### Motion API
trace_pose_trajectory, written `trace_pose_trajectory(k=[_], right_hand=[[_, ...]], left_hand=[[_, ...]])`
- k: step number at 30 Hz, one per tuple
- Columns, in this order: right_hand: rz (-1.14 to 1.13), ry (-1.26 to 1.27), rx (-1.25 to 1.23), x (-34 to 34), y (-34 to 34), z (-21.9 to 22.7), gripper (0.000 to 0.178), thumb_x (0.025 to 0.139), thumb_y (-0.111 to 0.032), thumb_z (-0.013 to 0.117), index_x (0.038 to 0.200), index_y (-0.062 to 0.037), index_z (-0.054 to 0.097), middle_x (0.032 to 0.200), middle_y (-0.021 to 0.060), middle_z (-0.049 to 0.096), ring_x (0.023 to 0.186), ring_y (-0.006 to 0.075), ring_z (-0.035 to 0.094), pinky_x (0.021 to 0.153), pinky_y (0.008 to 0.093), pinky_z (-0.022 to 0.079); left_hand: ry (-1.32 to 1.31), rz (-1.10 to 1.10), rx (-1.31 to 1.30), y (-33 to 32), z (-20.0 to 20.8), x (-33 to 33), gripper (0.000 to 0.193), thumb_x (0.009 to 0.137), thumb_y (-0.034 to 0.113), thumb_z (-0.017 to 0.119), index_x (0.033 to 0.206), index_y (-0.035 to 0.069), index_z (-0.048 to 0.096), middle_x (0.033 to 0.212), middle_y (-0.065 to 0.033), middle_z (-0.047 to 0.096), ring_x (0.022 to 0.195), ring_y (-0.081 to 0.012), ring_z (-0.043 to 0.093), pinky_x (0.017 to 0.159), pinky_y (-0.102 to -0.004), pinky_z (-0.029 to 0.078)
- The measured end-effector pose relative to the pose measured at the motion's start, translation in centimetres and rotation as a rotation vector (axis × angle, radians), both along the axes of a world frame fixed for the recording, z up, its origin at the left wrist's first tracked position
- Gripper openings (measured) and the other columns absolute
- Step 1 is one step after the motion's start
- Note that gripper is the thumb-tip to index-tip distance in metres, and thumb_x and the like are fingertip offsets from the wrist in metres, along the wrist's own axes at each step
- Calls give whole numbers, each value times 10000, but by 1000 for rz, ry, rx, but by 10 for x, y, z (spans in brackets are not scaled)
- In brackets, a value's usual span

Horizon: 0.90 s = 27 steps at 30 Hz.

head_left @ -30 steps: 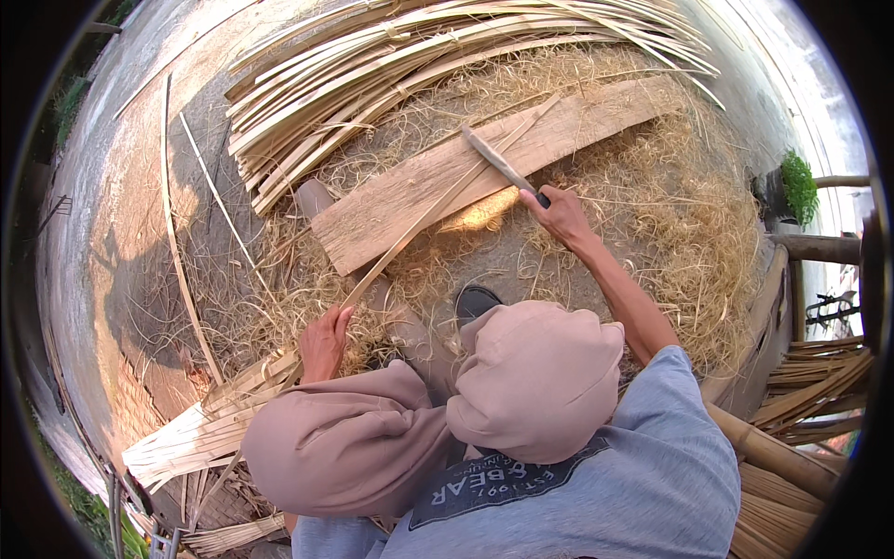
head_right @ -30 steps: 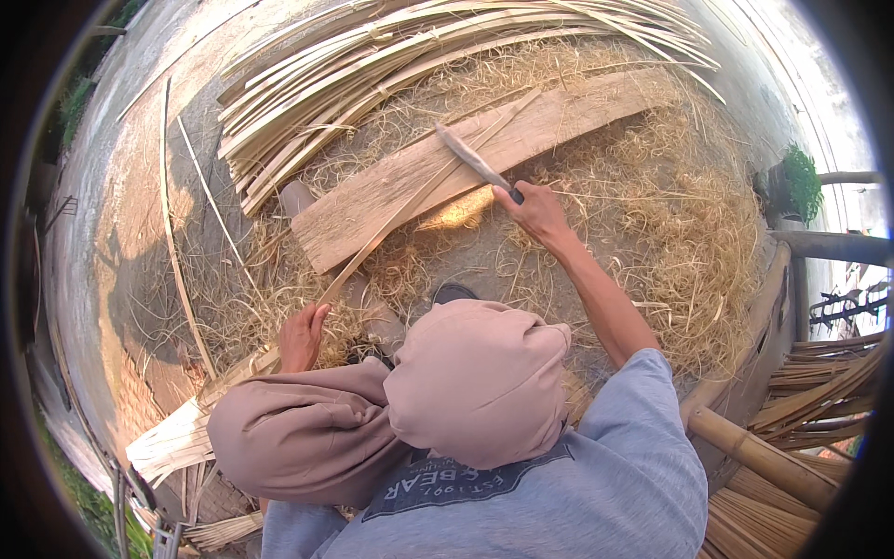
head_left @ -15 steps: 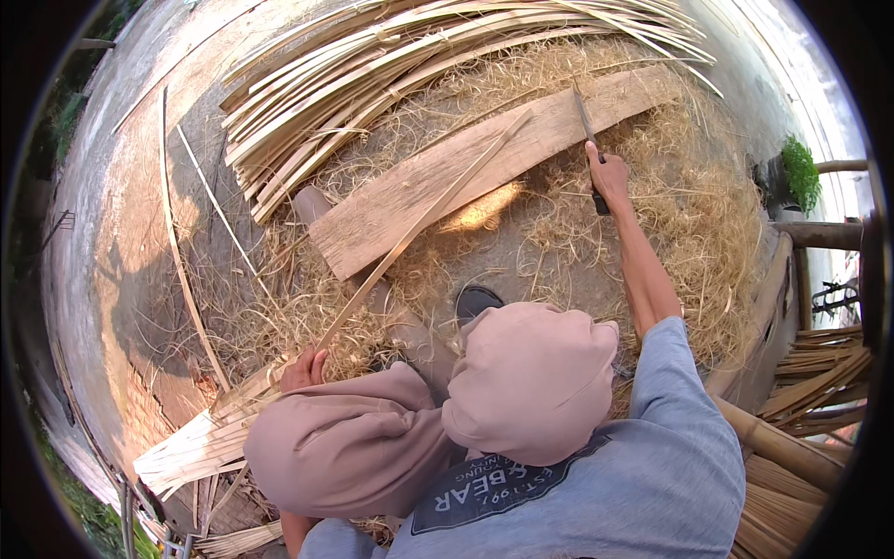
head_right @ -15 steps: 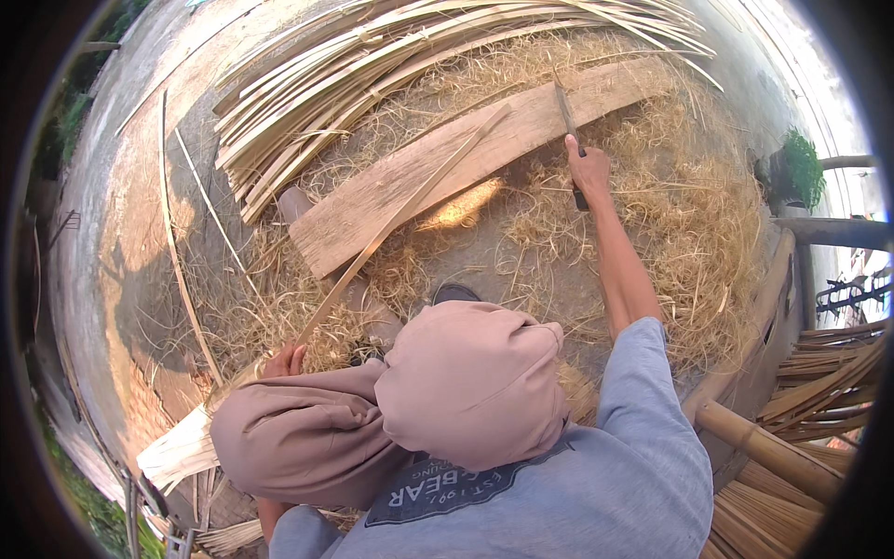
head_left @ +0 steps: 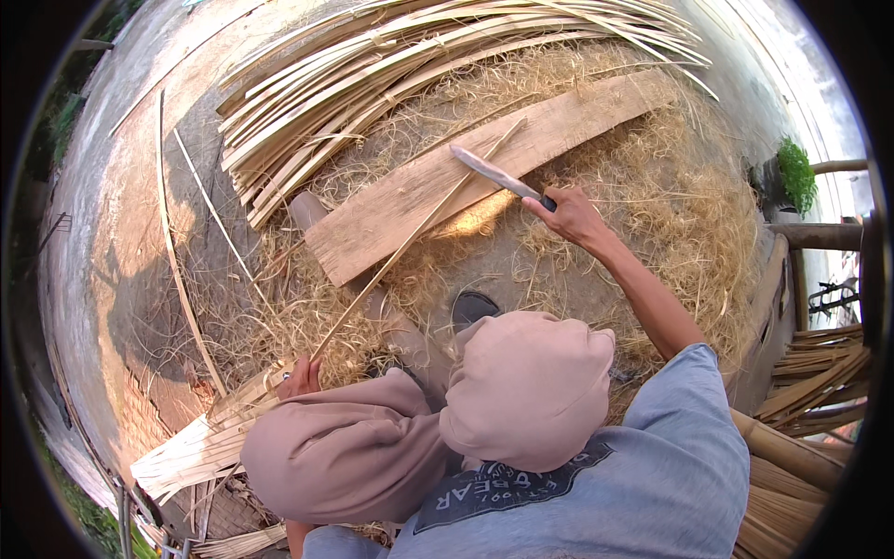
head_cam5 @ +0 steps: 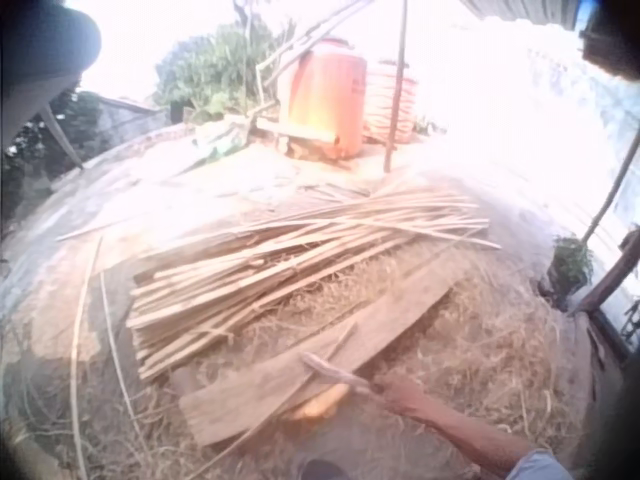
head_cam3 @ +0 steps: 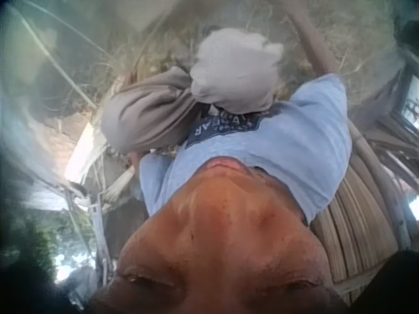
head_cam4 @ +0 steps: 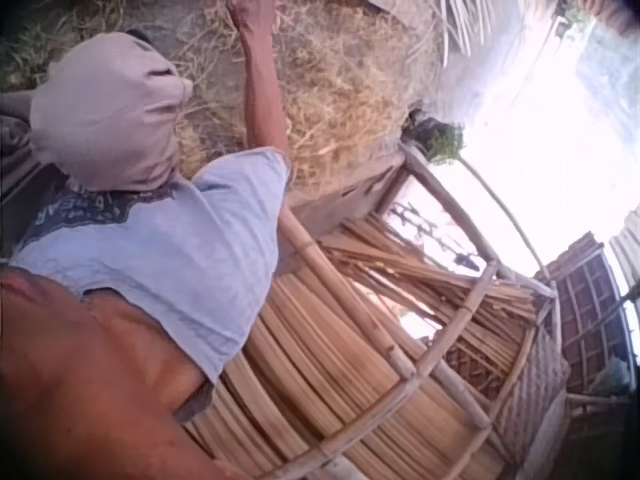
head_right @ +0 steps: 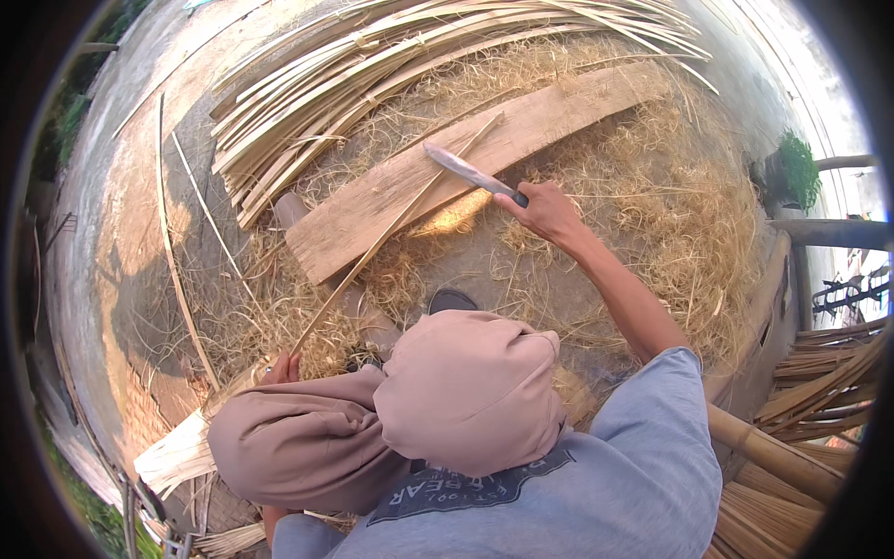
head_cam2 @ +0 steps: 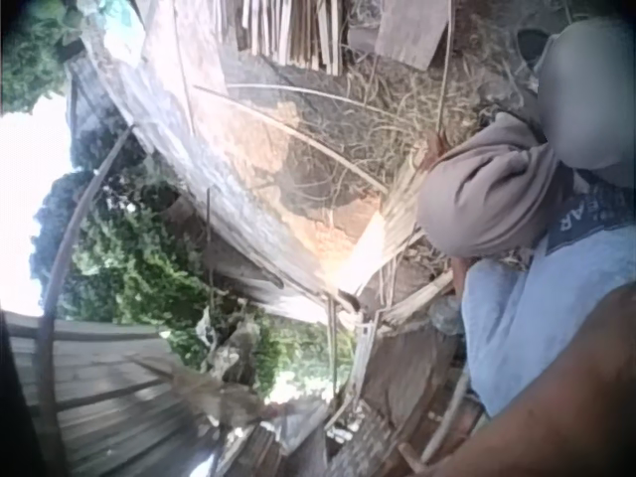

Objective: The person sits on the ground and uses a knife to split long bamboo strips into thinner slats on a wooden board. The person repeatedly positions each strip, splits it, and places the finished slats into a growing pile.

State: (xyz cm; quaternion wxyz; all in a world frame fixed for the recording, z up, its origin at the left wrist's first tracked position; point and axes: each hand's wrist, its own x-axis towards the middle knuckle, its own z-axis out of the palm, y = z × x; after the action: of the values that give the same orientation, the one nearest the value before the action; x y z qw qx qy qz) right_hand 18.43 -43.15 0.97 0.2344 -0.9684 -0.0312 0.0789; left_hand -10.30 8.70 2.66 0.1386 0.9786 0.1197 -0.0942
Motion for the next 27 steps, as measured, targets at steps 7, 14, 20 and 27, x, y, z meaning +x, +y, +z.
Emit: trace_pose_trajectory(k=[7, 14, 20, 27], right_hand=[[-473, -39, 267, 31, -45, -13, 723, 979, -632, 589, 631, 1, 553, 535, 114, 539, 524, 232, 578, 529, 429, 456], [187, 75, 316, -106, 101, -31, 627, 974, -572, 633, 739, 9, 630, 609, 179, 602, 565, 323, 601, 556, 452, 465], [-145, 90, 189, -38, 31, -35, 630, 986, -584, 601, 734, -7, 616, 593, 156, 600, 563, 321, 620, 564, 460, 485], [81, -37, 29, -42, 39, -44, 667, 985, -615, 580, 723, -3, 601, 584, 168, 586, 562, 309, 621, 562, 475, 482]], left_hand=[[173, -24, -228, 13, -10, 5, 314, 1046, 383, 593, 937, 90, 620, 648, -188, 612, 584, -425, 565, 545, -499, 401], [29, 168, -467, -54, -6, 59, 232, 1001, 267, 694, 1015, 41, 744, 668, -138, 639, 576, -211, 555, 566, -419, 420], [1, 154, -444, -37, -12, 50, 297, 974, 258, 734, 1228, 105, 755, 661, -92, 648, 589, -131, 549, 568, -336, 444], [-74, 108, -393, -27, -20, 41, 295, 962, 292, 746, 1216, 144, 766, 753, -144, 716, 619, -205, 662, 605, -352, 497]])
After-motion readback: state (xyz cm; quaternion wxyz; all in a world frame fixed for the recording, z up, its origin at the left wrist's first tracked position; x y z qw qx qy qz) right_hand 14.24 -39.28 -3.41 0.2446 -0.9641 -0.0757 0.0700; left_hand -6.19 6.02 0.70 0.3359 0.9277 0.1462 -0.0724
